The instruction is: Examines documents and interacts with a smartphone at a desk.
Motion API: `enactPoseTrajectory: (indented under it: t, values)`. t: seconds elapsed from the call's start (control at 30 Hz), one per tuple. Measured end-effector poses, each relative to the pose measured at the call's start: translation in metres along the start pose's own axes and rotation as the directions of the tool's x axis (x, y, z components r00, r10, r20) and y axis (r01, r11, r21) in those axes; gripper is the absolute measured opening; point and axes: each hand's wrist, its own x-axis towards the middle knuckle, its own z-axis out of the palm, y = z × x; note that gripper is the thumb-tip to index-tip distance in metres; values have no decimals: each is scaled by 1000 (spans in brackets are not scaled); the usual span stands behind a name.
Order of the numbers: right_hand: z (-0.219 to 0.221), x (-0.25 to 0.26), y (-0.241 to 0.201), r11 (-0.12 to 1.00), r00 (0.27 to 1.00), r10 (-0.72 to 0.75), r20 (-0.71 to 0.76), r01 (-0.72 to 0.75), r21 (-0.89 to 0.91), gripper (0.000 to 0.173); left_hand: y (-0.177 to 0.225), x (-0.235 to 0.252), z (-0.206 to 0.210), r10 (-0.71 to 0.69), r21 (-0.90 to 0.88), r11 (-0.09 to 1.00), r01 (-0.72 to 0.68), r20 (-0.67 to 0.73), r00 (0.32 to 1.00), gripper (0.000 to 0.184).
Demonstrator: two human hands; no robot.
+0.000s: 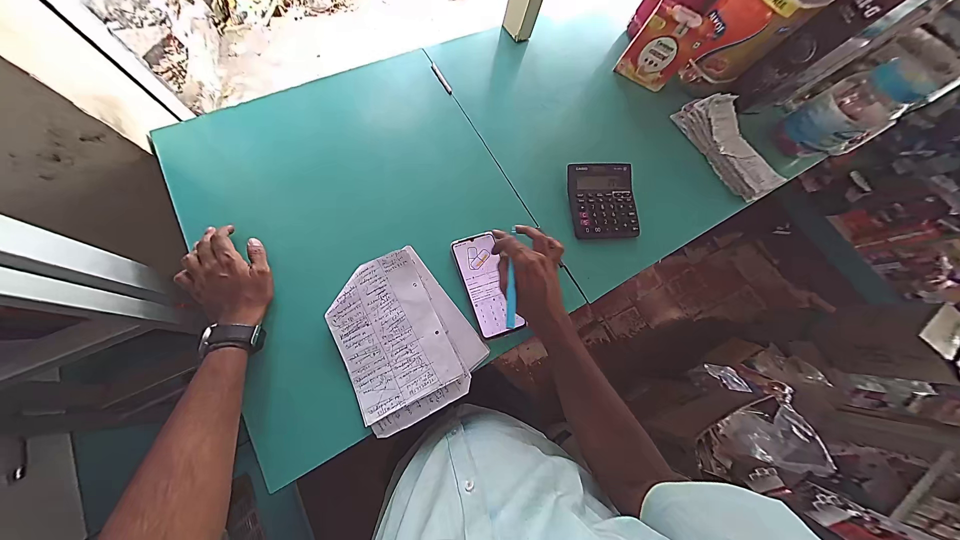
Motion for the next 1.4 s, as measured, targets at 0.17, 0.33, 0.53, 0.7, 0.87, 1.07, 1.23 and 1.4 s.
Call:
enactPoseTrajectory:
  t: [0.17, 0.33, 0.53, 0.7, 0.87, 1.07, 1.23, 1.4]
  values:
    - [-10, -27, 28, 975, 959, 122, -257, -67, 211, 23, 2, -1, 0, 7, -8, 1000, -7, -12, 1000, 65]
    - [0, -50, 33, 829, 937, 31, -347, 169, 533, 13, -2, -1, 1, 17, 7, 1000, -17, -23, 1000, 63]
    - [10, -41, 35, 802, 929, -152, -338, 315, 507, 14, 1, -1, -1, 3, 15, 1000, -3, -2, 1000, 64]
    - [11, -42, 36, 841, 945, -162, -285, 283, 461, 17, -2, -2, -1, 10, 39, 999, -10, -5, 1000, 64]
    - [13, -39, 32, 911, 960, -122, -253, 210, 355, 20, 1, -3, -3, 4, 35, 999, -4, 4, 1000, 64]
    - [11, -35, 28, 935, 982, -74, -175, 129, 330, 23, 2, -3, -4, 4, 22, 1000, -4, 10, 1000, 64]
    - [12, -36, 29, 935, 983, -76, -169, 129, 331, 24, 1, -4, -3, 11, 35, 999, -11, 10, 1000, 65]
    - [11, -36, 29, 934, 984, -74, -163, 125, 335, 24, -1, -3, -3, 3, 36, 999, -4, 17, 1000, 66]
